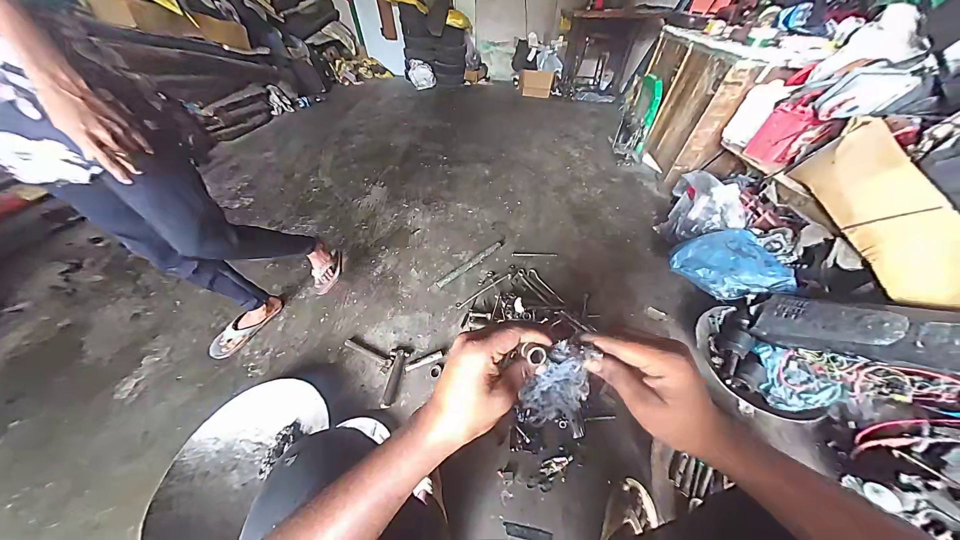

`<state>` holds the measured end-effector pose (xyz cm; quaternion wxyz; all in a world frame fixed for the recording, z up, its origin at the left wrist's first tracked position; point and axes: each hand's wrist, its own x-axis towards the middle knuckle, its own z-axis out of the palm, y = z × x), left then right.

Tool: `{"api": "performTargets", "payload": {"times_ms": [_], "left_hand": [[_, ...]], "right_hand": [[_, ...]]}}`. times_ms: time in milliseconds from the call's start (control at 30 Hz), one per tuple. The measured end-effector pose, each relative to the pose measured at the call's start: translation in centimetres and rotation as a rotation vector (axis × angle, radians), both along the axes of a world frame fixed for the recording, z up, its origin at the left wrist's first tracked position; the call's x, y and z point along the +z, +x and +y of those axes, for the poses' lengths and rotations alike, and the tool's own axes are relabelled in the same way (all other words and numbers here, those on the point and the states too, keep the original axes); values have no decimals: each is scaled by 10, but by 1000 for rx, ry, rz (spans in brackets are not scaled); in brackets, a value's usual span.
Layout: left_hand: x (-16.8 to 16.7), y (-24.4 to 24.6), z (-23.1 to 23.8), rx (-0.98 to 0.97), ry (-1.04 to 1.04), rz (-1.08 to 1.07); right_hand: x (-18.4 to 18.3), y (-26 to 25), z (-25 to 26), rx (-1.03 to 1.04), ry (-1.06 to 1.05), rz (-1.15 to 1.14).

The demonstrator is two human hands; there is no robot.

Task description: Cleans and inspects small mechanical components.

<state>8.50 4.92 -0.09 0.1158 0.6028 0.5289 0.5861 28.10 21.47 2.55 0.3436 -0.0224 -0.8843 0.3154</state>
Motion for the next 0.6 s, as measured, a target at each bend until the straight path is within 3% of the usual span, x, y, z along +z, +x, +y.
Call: {"api": "performTargets", "payload": {"times_ms": [133, 367, 500, 600], "left_hand": [[-1, 2, 1, 52, -77, 49], [-2, 12, 4, -105, -126, -189], [-3, 17, 6, -21, -98, -232], [3, 11, 6, 56, -73, -445]], "right_hand": [[-1, -2, -2, -31, 131, -17], [-4, -3, -3, -37, 127, -74], [-8, -3, -12, -55, 95, -133], [-5, -5, -12, -93, 57, -264]]}}
